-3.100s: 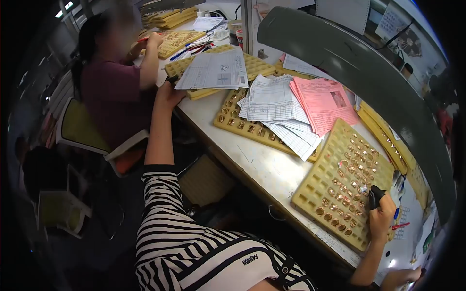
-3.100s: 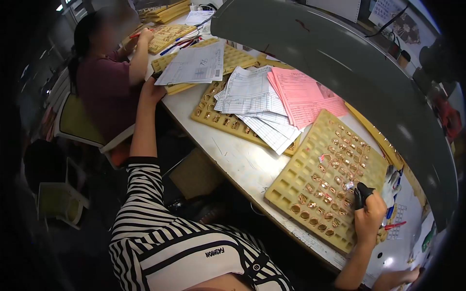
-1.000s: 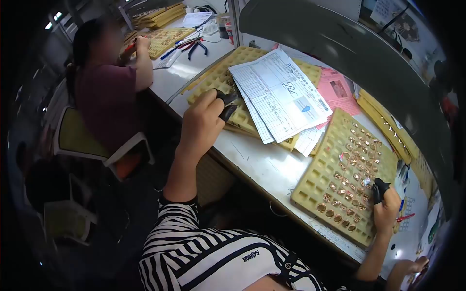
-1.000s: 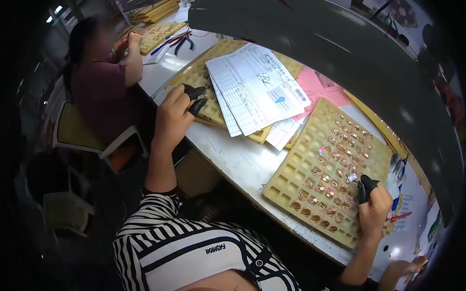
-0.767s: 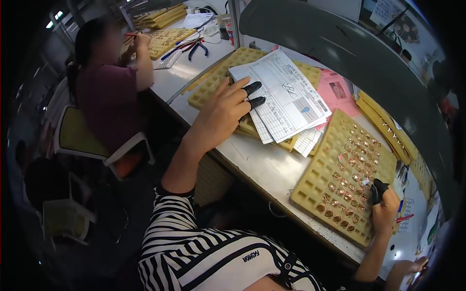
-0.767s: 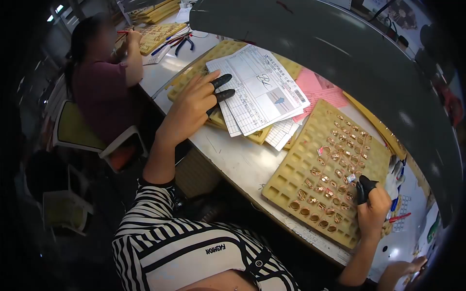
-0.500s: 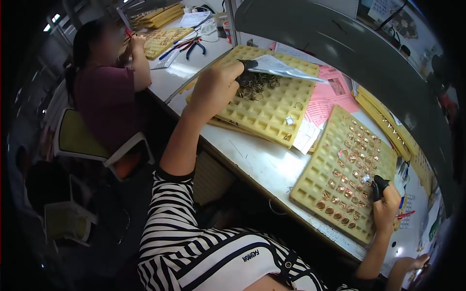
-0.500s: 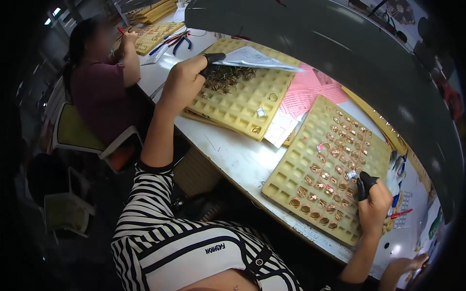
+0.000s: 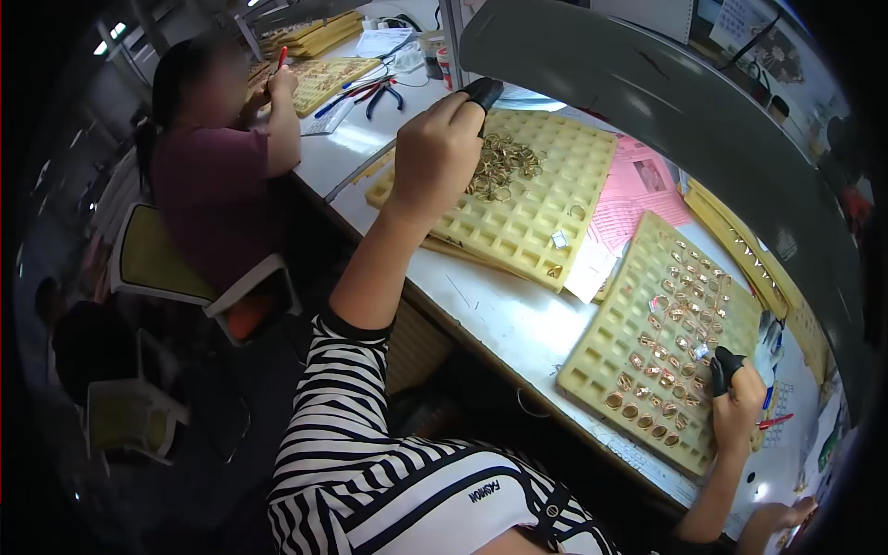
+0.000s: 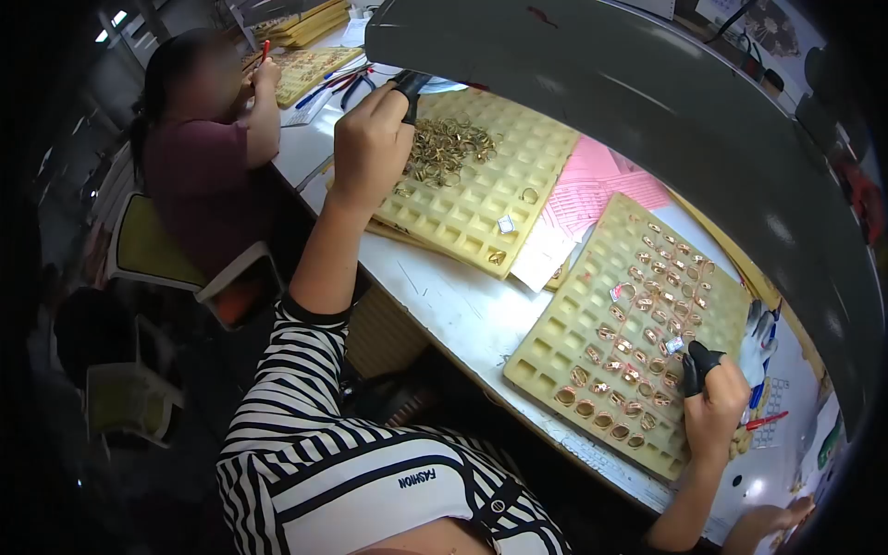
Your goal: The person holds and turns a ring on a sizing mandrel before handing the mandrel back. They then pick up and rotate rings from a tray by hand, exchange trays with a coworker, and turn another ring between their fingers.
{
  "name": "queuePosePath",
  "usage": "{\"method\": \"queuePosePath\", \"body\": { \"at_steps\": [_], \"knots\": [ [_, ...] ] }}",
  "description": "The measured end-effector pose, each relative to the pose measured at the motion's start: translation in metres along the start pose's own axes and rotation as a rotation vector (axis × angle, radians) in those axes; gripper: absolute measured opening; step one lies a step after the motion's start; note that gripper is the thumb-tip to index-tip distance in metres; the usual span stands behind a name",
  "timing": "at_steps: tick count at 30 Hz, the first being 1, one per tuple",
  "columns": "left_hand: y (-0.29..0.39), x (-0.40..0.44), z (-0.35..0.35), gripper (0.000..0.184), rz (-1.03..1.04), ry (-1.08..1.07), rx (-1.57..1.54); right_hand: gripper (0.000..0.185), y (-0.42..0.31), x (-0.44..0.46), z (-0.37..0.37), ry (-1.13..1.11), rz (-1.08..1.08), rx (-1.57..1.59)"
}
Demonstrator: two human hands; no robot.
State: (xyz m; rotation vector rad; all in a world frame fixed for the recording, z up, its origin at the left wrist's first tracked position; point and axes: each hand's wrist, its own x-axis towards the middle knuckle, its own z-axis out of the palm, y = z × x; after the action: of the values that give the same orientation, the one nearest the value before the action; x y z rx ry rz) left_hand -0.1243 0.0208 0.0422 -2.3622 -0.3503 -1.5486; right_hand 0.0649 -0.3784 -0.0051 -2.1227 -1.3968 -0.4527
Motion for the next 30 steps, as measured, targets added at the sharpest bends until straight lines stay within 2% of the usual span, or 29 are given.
{"method": "queuePosePath", "body": {
  "at_steps": [4,6,21,30],
  "knots": [
    [0.004,-0.005,0.006,0.007,0.116,-0.071,-0.077,0.019,0.004,-0.002,0.001,0.001,0.001,0.013],
    [0.008,-0.01,0.007,0.014,0.133,-0.127,-0.129,0.019,0.007,-0.004,0.0,-0.033,0.022,0.017],
    [0.014,-0.02,0.018,0.008,0.091,-0.048,-0.263,0.017,0.004,-0.004,0.0,-0.038,0.045,0.036],
    [0.015,-0.025,0.02,0.008,0.084,-0.096,-0.304,0.019,0.006,-0.003,0.0,-0.022,0.0,0.04]
  ]
}}
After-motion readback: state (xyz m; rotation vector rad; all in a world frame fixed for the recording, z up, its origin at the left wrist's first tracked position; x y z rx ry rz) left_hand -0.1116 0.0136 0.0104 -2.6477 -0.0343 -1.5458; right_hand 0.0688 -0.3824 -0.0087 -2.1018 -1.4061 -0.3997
